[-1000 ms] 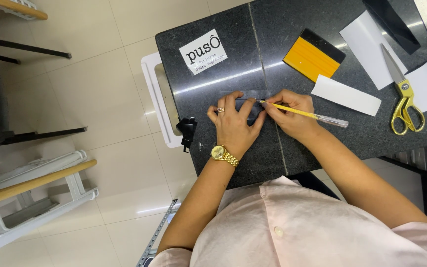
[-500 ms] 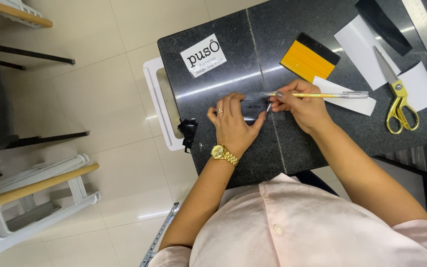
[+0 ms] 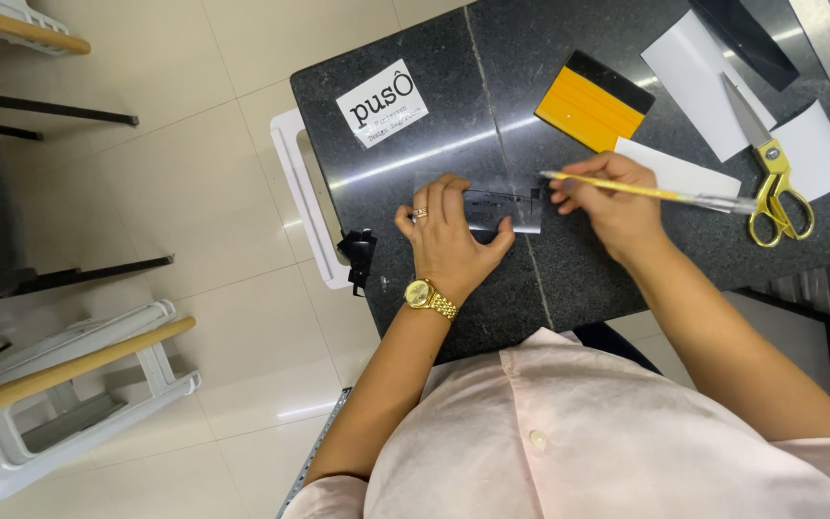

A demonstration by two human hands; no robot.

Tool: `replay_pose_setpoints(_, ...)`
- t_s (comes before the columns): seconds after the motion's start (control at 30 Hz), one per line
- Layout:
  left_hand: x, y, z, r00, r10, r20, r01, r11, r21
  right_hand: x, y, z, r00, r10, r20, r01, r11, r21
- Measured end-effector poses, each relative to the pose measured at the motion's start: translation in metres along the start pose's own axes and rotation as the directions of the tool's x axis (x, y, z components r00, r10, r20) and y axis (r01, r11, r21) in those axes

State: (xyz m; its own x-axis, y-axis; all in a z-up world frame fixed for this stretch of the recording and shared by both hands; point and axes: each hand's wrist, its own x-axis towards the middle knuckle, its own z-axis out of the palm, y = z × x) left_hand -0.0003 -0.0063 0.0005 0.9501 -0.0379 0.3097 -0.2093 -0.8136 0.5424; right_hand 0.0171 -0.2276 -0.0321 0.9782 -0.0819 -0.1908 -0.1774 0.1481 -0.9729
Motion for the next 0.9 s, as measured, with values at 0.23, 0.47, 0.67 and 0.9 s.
replay_pose_setpoints(0.23, 0.004, 0.004, -0.007, 1.000, 0.011, 0.025, -0.011, 1.000, 0.004, -0.016, 0.015, 0.009, 0.981, -0.190, 0.032, 0.191, 0.942, -0.276)
replay_pose_setpoints(0.47, 0.006, 0.007, -0.007, 0.999, -0.010, 0.034, 0.010, 1.000, -0.007, -0.018, 0.014, 0.009, 0.954, -0.292, 0.063, 0.296, 0.898, -0.326)
replay_pose_setpoints(0.67, 0.004, 0.003, -0.007, 0.999, -0.020, 0.032, 0.022, 0.999, -0.042, -0.017, -0.008, 0.023, 0.953, -0.299, 0.049, 0.298, 0.897, -0.326)
replay_pose_setpoints(0.9, 0.002, -0.001, -0.008, 1.000, -0.009, 0.018, 0.011, 0.992, -0.122, -0.003, -0.051, 0.043, 0.875, -0.389, 0.288, 0.483, 0.735, -0.475)
